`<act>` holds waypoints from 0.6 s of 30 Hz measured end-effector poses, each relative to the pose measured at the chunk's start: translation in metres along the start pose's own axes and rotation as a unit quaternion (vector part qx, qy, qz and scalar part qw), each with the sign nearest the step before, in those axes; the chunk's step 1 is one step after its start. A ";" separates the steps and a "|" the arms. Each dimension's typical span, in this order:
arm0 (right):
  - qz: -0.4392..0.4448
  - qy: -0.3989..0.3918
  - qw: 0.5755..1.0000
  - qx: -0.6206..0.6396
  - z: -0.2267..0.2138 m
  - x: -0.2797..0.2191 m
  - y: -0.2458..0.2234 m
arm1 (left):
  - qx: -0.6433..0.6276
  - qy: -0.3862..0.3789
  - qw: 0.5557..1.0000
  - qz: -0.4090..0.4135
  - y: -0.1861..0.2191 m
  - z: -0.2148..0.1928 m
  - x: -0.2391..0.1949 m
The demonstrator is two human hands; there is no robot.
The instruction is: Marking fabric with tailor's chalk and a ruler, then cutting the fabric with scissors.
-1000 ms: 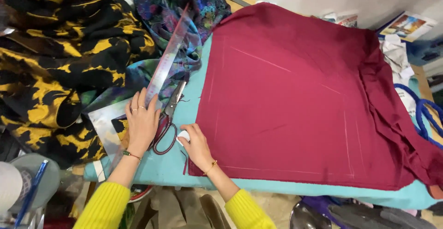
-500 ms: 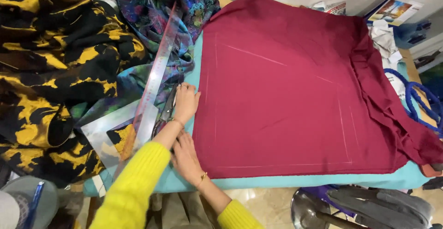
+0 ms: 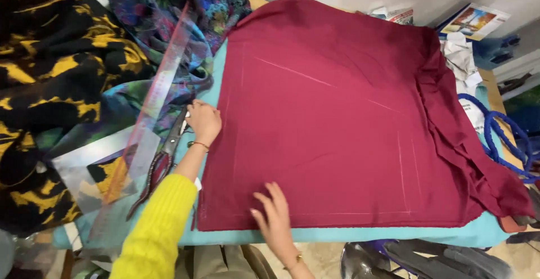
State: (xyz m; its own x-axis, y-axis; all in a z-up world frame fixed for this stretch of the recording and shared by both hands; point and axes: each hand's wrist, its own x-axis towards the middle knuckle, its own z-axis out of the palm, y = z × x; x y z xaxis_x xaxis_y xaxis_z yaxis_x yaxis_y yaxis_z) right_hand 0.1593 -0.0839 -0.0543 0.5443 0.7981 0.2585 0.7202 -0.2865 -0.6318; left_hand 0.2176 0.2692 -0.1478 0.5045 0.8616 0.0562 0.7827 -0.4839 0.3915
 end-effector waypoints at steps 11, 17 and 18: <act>0.164 0.136 0.941 -0.262 -0.029 0.066 0.111 | -0.019 0.102 0.940 0.326 0.066 -0.033 -0.058; 0.297 0.150 0.868 -0.369 -0.071 0.048 0.188 | 0.082 0.111 0.922 0.361 0.063 -0.022 -0.058; 0.315 0.173 0.839 -0.409 -0.096 0.032 0.201 | 0.075 0.097 0.927 0.355 0.064 -0.022 -0.058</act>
State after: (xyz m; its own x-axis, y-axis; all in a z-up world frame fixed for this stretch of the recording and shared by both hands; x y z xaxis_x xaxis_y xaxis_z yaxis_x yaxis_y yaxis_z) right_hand 0.3626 -0.1663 -0.1029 0.9178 0.1906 0.3484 0.2202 -0.9743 -0.0470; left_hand 0.2304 0.1918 -0.1060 0.8479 0.3222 0.4209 0.3278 -0.9428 0.0613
